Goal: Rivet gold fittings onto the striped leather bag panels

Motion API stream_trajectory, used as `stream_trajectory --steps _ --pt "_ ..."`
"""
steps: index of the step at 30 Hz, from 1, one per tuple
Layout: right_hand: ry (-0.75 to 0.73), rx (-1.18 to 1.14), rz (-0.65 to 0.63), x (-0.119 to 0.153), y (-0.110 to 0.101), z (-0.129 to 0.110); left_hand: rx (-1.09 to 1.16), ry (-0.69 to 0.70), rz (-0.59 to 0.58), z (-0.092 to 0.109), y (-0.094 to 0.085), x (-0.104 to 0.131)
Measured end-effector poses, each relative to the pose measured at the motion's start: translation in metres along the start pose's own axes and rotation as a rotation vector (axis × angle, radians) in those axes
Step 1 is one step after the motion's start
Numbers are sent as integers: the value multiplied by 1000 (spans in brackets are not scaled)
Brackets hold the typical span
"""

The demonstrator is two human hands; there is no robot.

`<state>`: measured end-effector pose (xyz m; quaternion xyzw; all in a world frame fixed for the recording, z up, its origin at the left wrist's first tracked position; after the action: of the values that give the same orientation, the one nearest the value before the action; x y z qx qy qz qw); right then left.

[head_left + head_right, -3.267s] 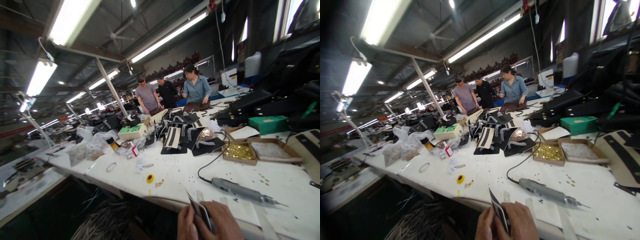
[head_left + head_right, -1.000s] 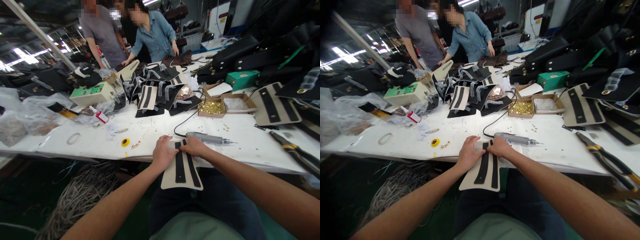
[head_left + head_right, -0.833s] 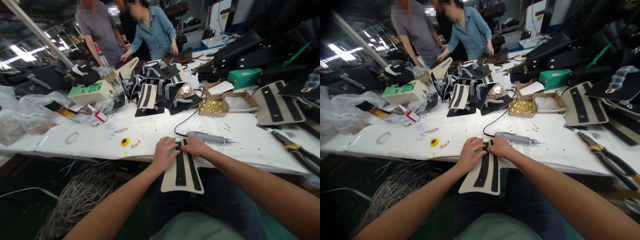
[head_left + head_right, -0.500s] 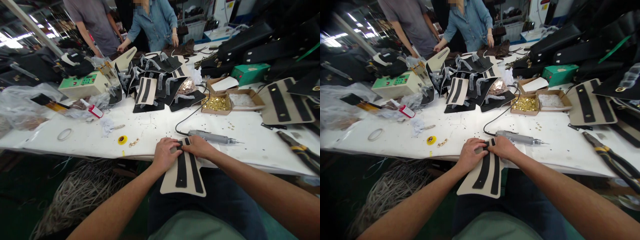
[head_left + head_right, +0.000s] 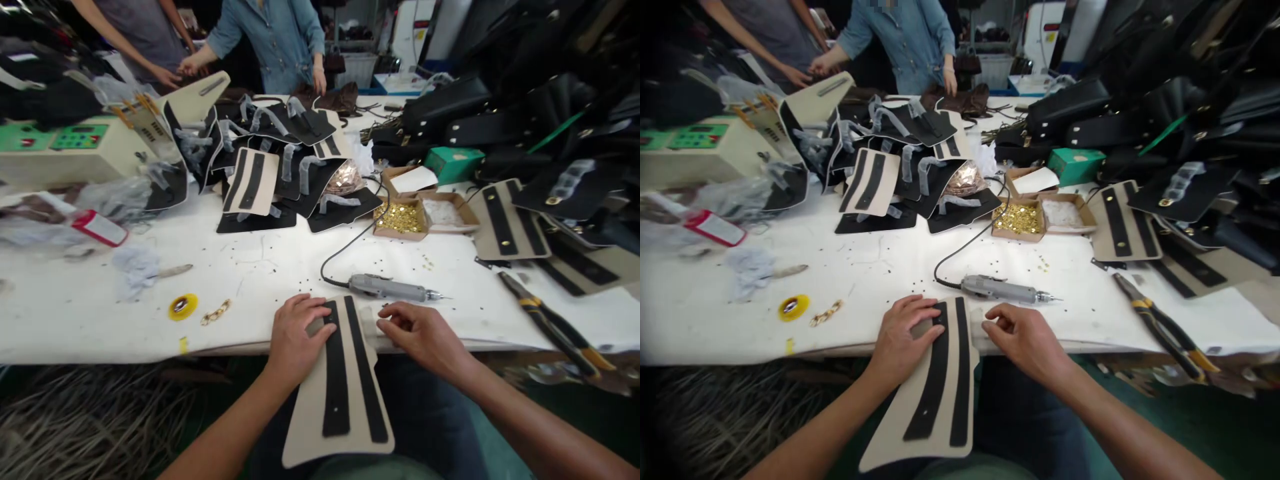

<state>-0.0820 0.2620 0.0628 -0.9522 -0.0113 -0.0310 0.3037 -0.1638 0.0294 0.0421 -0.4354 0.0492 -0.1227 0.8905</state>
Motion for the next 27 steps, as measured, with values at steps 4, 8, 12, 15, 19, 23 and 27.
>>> stream_trajectory --steps 4,8,12,15,19,23,27 --pt "24 82 222 -3 -53 19 -6 22 19 -3 1 -4" --pt "69 362 327 -16 -107 56 -21 24 20 -5 2 -5" --pt "73 472 253 -28 -125 89 -27 35 25 -5 2 -5" --pt "56 460 251 -32 -125 101 -28 54 41 -6 2 -5" --pt "70 423 323 -40 -128 113 -30 94 56 -8 4 -5" --pt "22 428 399 -59 -141 116 -41 136 81 -14 6 -6" --pt "-96 503 407 -94 -151 96 -50 185 127 -17 6 -6"
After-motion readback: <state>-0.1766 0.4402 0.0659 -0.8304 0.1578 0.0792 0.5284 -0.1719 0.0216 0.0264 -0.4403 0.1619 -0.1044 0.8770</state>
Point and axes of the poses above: each hand's wrist, its own x-axis away from the middle knuckle, its own y-axis out of the palm, z = x × y, the point moved 4 cm from there along -x, towards the middle knuckle, and after that the axes turned 15 degrees about -y, right-handed, at the moved point
